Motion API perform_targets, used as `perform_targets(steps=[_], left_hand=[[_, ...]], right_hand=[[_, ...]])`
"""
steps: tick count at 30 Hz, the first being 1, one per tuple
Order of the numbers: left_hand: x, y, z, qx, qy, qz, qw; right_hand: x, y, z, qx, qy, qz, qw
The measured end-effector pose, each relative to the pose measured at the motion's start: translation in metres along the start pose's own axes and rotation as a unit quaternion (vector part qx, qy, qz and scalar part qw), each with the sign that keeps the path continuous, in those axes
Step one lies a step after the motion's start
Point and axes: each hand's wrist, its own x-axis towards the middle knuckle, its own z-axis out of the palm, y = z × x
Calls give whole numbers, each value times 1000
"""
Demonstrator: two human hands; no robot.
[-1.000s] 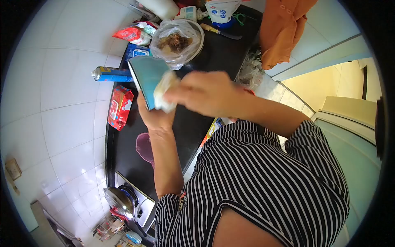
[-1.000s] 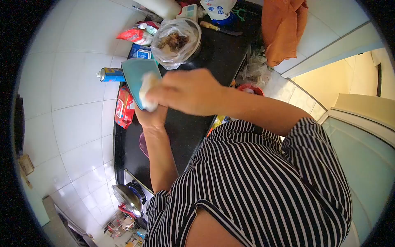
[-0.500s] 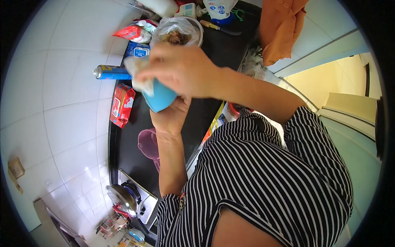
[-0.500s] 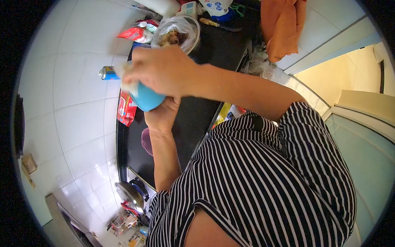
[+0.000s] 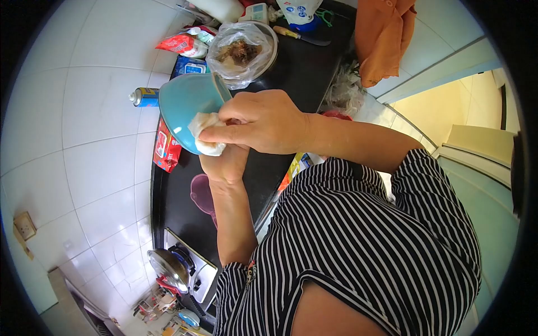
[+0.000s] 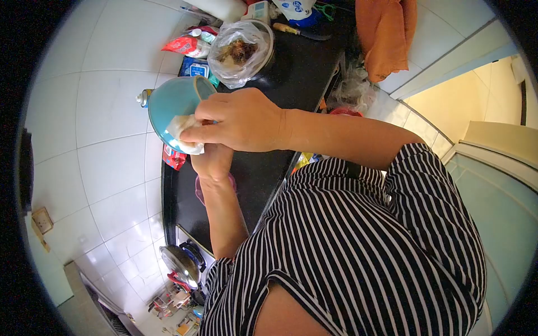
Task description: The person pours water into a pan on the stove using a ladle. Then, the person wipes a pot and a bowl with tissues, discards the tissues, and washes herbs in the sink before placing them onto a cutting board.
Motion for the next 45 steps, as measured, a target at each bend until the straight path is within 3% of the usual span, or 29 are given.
perform_targets(steps=[1, 3, 5, 6, 8, 9, 12, 15, 16, 17, 19, 20, 22, 23, 25, 27, 29, 30, 31, 33, 34, 35, 37, 38, 39, 42, 43, 45], left_hand=[[0, -1, 2, -45, -18, -39, 998], [-2, -4, 4, -28, 28, 4, 999], [0, -2, 1, 116, -20, 9, 993], [1, 6, -8, 58, -22, -58, 996], [0, 12, -20, 94, -36, -69, 992], [0, 12, -21, 129, -51, -80, 987], [-6, 11, -19, 178, -32, -49, 982], [-11, 19, -29, 243, -6, -57, 968], [-10, 21, -33, 263, 1, -61, 963], [-10, 22, -36, 284, 10, -63, 957], [-8, 17, -30, 266, -10, -77, 961], [-11, 5, -19, 232, -15, -100, 967], [-14, -7, 4, 156, -21, -126, 979], [-13, -5, 2, 157, -19, -127, 979], [-8, 2, -6, 2, -76, -170, 982], [-8, 6, -7, -22, -76, -169, 983], [-8, 7, -5, -32, -13, -145, 989], [-6, 6, -5, -7, -31, -154, 988], [-11, 9, -12, 101, -37, -47, 993], [-4, 25, -27, -10, -11, -51, 999], [-1, 20, -29, -196, -46, -97, 975], [-1, 18, -25, -196, -46, -98, 975], [-3, 11, -13, 144, -29, -23, 989], [0, 8, -9, 81, -35, -97, 991], [0, 5, -5, 81, -35, -97, 991], [1, -4, 2, 14, -45, -141, 989], [0, -5, 1, 12, -46, -138, 989], [0, -6, -2, -3, -30, -144, 989]], right_hand=[[2, 1, -1, -2, 2, 0, 1000], [12, 7, -6, 20, 25, 78, 996], [28, 19, -8, 59, 31, 126, 990], [37, 29, -10, 118, -16, 167, 979], [47, 43, -18, 219, -103, 245, 939], [43, 39, -18, 216, -100, 245, 940], [32, 10, -24, 114, -68, 70, 989], [50, 6, -34, 128, -83, 38, 988], [59, 10, -47, 126, -225, 120, 959], [59, 23, -42, 126, -223, 123, 959], [62, 58, -16, 330, -182, 223, 899], [54, 62, -11, 329, -178, 224, 900], [45, 66, -2, 392, -183, 357, 828], [39, 66, 1, 393, -181, 358, 827], [34, 54, 0, 466, -93, 386, 791], [34, 45, -7, 455, -69, 378, 804], [34, 40, -12, 312, -40, 160, 936], [29, 34, -8, 241, -9, 115, 964], [29, 25, -12, 239, -7, 116, 964], [27, 9, -23, 133, -86, -1, 987], [24, 8, -19, 138, -78, -10, 987], [23, 11, -17, 137, -78, -10, 987], [24, 25, -14, 99, -25, 81, 991], [22, 37, -10, 170, 19, 141, 975], [17, 42, -4, 170, 20, 141, 975], [2, 40, 2, 311, 17, 359, 880], [-1, 33, 0, 313, 14, 359, 879], [-4, 24, -1, 354, 104, 387, 845]])
